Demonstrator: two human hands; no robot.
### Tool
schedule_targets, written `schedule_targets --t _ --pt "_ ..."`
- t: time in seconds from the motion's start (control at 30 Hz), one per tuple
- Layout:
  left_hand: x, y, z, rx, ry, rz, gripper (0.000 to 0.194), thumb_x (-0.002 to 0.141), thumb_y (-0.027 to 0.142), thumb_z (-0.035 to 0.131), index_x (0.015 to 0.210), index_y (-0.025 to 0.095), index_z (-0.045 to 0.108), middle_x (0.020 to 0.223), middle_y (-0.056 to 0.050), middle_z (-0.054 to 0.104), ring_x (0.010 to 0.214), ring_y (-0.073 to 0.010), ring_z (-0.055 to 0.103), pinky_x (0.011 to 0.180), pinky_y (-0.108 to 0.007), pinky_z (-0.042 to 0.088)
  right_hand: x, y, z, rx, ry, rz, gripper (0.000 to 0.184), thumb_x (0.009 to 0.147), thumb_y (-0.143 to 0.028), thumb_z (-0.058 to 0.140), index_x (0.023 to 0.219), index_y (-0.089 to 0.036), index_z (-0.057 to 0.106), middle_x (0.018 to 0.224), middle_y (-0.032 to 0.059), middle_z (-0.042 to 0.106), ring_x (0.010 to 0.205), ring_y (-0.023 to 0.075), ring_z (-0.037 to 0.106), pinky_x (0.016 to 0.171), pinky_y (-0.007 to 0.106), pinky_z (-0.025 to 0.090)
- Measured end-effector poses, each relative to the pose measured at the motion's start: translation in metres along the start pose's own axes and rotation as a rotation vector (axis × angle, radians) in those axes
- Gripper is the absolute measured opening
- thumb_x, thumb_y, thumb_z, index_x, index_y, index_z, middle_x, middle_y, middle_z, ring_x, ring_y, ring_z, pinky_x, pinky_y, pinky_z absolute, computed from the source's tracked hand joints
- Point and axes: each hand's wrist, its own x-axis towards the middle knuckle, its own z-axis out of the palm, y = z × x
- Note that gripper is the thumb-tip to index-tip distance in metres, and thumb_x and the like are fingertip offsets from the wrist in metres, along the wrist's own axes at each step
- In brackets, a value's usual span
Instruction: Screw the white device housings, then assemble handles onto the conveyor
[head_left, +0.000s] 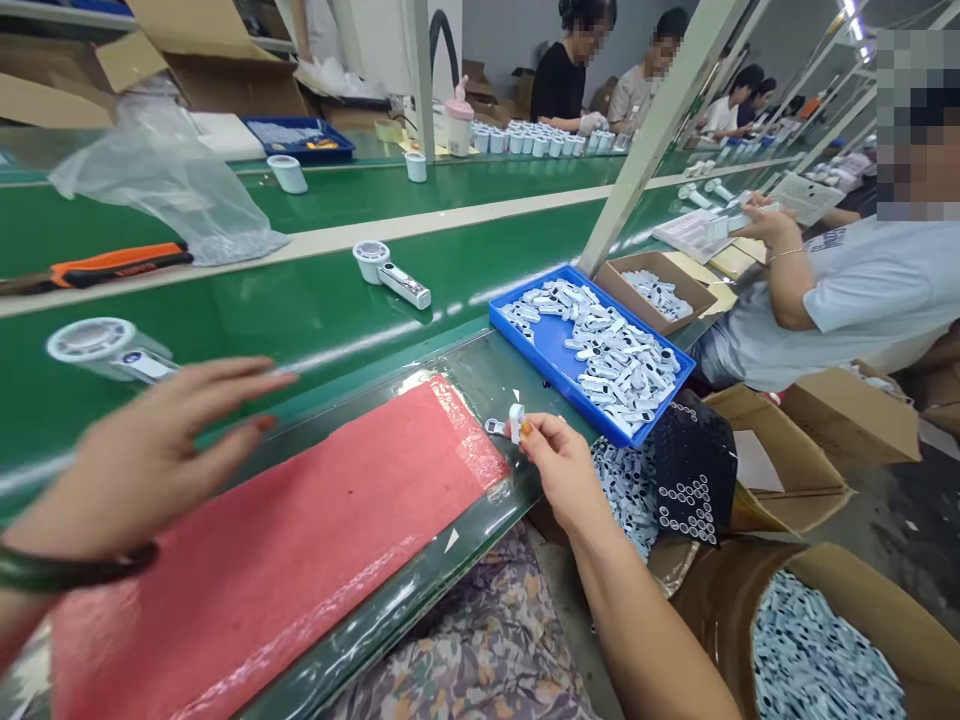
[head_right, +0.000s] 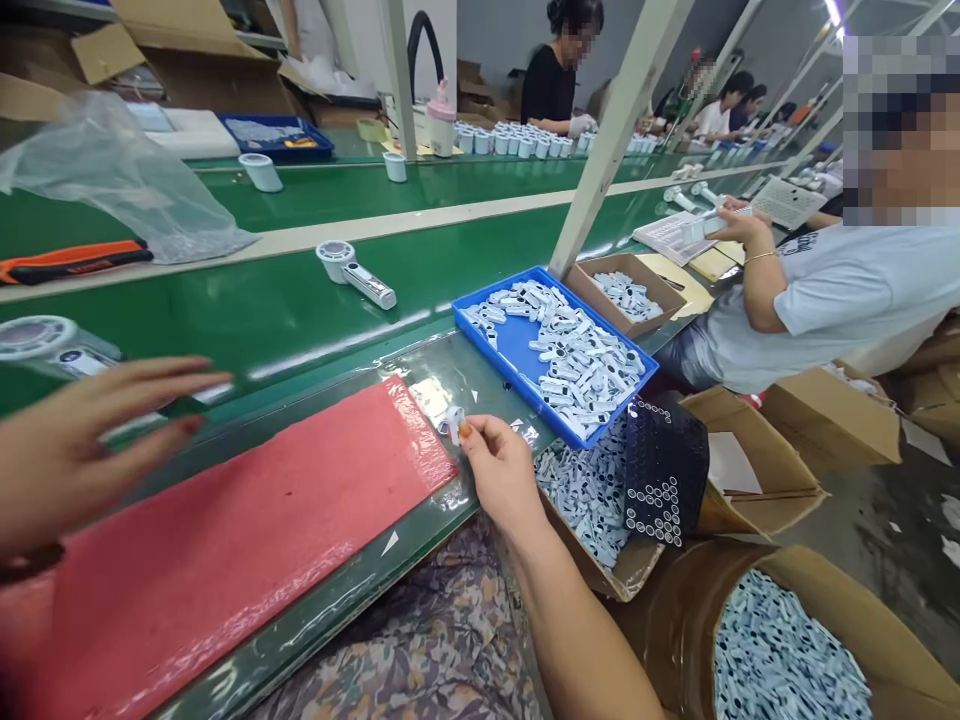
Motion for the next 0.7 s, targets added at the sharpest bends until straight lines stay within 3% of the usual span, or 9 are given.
schedule_targets --t 0.03,0.13,0.23,0.4,0.7 --pt "-0.014 0.021 0.017 0.058 -0.081 0.043 0.041 0.085 0.057 0.065 0.119 0.037 0.076 0.134 0.001 0.068 0.128 -0.0328 0.059 0.119 -0.05 0.045 -0.002 -0.002 0.002 0.164 -0.067 0.086 0.032 0.086 -0.052 0.073 0.089 -0.02 0.074 0.084 0.0042 0.07 0.067 0.0133 0.053 0.065 0.028 0.042" --pt "-0.045 0.076 0.059 -0.132 -0.235 0.097 0.035 0.095 0.047 0.062 0.127 0.038 0.071 0.134 0.0 0.07 0.122 -0.0266 0.067 0.107 -0.038 0.056 -0.012 -0.008 0.014 0.533 -0.29 0.285 0.039 0.075 -0.055 0.085 0.085 -0.019 0.074 0.074 0.0025 0.067 0.058 0.0091 0.046 0.057 0.024 0.036" --pt "-0.054 0.108 0.083 -0.367 -0.303 0.042 0.035 0.097 0.043 0.063 0.131 0.038 0.069 0.134 0.0 0.071 0.122 -0.023 0.067 0.1 -0.03 0.059 -0.024 -0.01 0.026 0.72 -0.429 0.356 0.037 0.074 -0.049 0.089 0.08 -0.017 0.072 0.066 0.0005 0.062 0.053 0.0064 0.04 0.054 0.022 0.033" --pt "-0.047 0.126 0.091 -0.633 -0.388 -0.052 0.031 0.096 0.04 0.066 0.126 0.034 0.072 0.127 -0.001 0.074 0.113 -0.0196 0.071 0.093 -0.025 0.061 -0.035 -0.005 0.034 0.851 -0.529 0.38 0.032 0.078 -0.043 0.087 0.081 -0.016 0.07 0.062 -0.002 0.055 0.051 0.0063 0.038 0.053 0.022 0.033" --pt "-0.046 0.14 0.097 -0.692 -0.432 -0.112 0.023 0.098 0.037 0.062 0.113 0.024 0.075 0.108 -0.003 0.077 0.1 -0.0161 0.073 0.088 -0.021 0.059 -0.043 -0.003 0.035 0.943 -0.633 0.407 0.021 0.085 -0.035 0.08 0.082 -0.018 0.068 0.059 -0.0034 0.053 0.05 0.008 0.038 0.052 0.022 0.032"
